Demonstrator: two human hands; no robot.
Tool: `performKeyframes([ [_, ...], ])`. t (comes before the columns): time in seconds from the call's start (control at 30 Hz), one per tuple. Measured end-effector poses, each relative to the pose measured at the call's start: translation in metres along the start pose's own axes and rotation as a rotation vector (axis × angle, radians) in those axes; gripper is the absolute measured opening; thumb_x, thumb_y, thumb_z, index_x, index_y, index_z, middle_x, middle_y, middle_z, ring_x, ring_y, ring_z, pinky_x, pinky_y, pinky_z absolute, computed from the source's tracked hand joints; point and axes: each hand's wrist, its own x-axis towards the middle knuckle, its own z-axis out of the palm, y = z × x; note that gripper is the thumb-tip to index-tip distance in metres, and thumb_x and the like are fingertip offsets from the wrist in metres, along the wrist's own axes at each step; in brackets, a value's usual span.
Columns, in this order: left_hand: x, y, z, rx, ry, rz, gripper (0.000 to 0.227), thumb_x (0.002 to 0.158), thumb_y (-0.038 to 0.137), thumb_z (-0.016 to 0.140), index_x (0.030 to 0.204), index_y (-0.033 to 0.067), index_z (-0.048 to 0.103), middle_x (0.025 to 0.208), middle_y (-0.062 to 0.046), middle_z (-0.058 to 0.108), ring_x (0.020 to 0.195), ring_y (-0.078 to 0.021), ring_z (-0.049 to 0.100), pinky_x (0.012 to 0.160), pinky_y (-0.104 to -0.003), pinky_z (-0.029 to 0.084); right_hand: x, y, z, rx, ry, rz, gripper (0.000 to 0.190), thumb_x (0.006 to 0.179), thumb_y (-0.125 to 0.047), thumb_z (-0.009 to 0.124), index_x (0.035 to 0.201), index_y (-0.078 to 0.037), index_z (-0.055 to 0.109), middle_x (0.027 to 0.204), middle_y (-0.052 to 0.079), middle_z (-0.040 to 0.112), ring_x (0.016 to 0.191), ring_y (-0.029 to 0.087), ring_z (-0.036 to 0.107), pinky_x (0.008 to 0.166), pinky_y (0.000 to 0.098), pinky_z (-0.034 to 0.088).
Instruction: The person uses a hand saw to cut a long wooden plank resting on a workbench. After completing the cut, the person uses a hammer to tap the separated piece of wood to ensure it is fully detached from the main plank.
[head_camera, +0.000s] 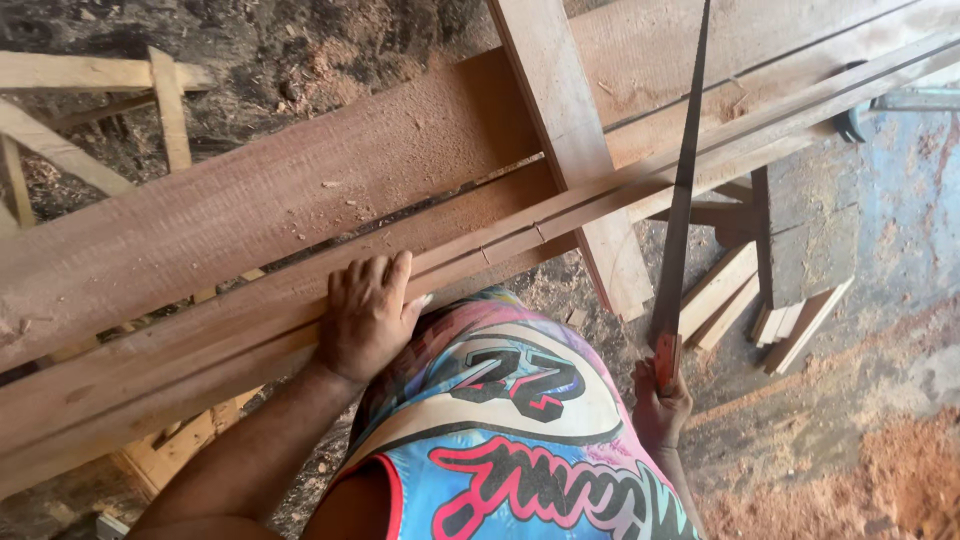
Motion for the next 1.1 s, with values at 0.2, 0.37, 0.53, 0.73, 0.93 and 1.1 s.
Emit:
performKeyframes([
  [0.2, 0.029, -0.04, 0.007, -0.081, -0.113, 0.011, 0.055, 0.094, 0.044, 0.069, 0.131, 0.0037, 0.058, 0.114, -0.021, 0.071, 0.107, -0.0352, 0.069, 0.099, -0.048, 0.053, 0.054, -0.012, 0.008, 0.059, -0.093, -0.068, 0.019, 0.097, -0.013, 0.074, 0.111, -0.001, 0.067, 0.088, 0.0, 0.067, 0.076, 0.007, 0.063, 0.067, 0.0218, 0.05],
  [0.37, 0.011, -0.039, 0.036, -0.018, 0.289, 0.047, 0.051, 0.097, 0.035, 0.072, 0.135, 0.003, 0.059, 0.116, -0.02, 0.069, 0.107, -0.0346, 0.066, 0.101, -0.051, 0.052, 0.106, 0.007, -0.001, 0.044, -0.241, -0.267, 0.025, 0.101, -0.017, 0.073, 0.119, -0.004, 0.064, 0.088, 0.001, 0.065, 0.072, 0.007, 0.061, 0.064, 0.0222, 0.049],
  [0.53, -0.083, 0.031, 0.099, -0.01, 0.765, 0.03, 0.066, 0.087, 0.028, 0.082, 0.137, -0.0051, 0.054, 0.138, -0.023, 0.053, 0.134, -0.0365, 0.049, 0.114, -0.054, 0.041, 0.15, 0.004, -0.002, 0.319, -0.435, -0.285, 0.022, 0.108, -0.013, 0.072, 0.107, -0.002, 0.053, 0.07, 0.012, 0.062, 0.05, 0.013, 0.053, 0.047, 0.0278, 0.037],
  [0.73, -0.226, -0.004, 0.151, 0.007, 0.812, -0.238, 0.064, 0.086, 0.023, 0.081, 0.138, -0.0021, 0.053, 0.134, -0.022, 0.061, 0.131, -0.0366, 0.055, 0.116, -0.049, 0.045, 0.146, -0.045, 0.034, 0.177, -0.454, -0.222, 0.02, 0.106, -0.013, 0.068, 0.112, -0.002, 0.053, 0.072, 0.012, 0.063, 0.053, 0.014, 0.055, 0.048, 0.0287, 0.04],
  [0.93, -0.332, -0.077, 0.145, 0.026, 0.848, -0.597, 0.072, 0.078, 0.019, 0.086, 0.136, -0.0071, 0.052, 0.134, -0.03, 0.057, 0.126, -0.0431, 0.055, 0.109, -0.05, 0.044, 0.082, -0.058, 0.054, 0.069, -0.504, -0.176, 0.02, 0.105, -0.014, 0.065, 0.117, -0.003, 0.054, 0.075, 0.012, 0.063, 0.056, 0.016, 0.057, 0.049, 0.0295, 0.043],
  [1.1, -0.364, -0.132, 0.15, -0.211, 0.748, -0.546, 0.055, 0.091, 0.019, 0.074, 0.139, -0.0004, 0.055, 0.126, -0.02, 0.067, 0.117, -0.0324, 0.068, 0.106, -0.04, 0.055, -0.006, -0.092, 0.12, 0.094, -0.583, -0.332, 0.022, 0.104, -0.014, 0.062, 0.122, -0.003, 0.054, 0.077, 0.012, 0.064, 0.058, 0.017, 0.059, 0.05, 0.0302, 0.045],
])
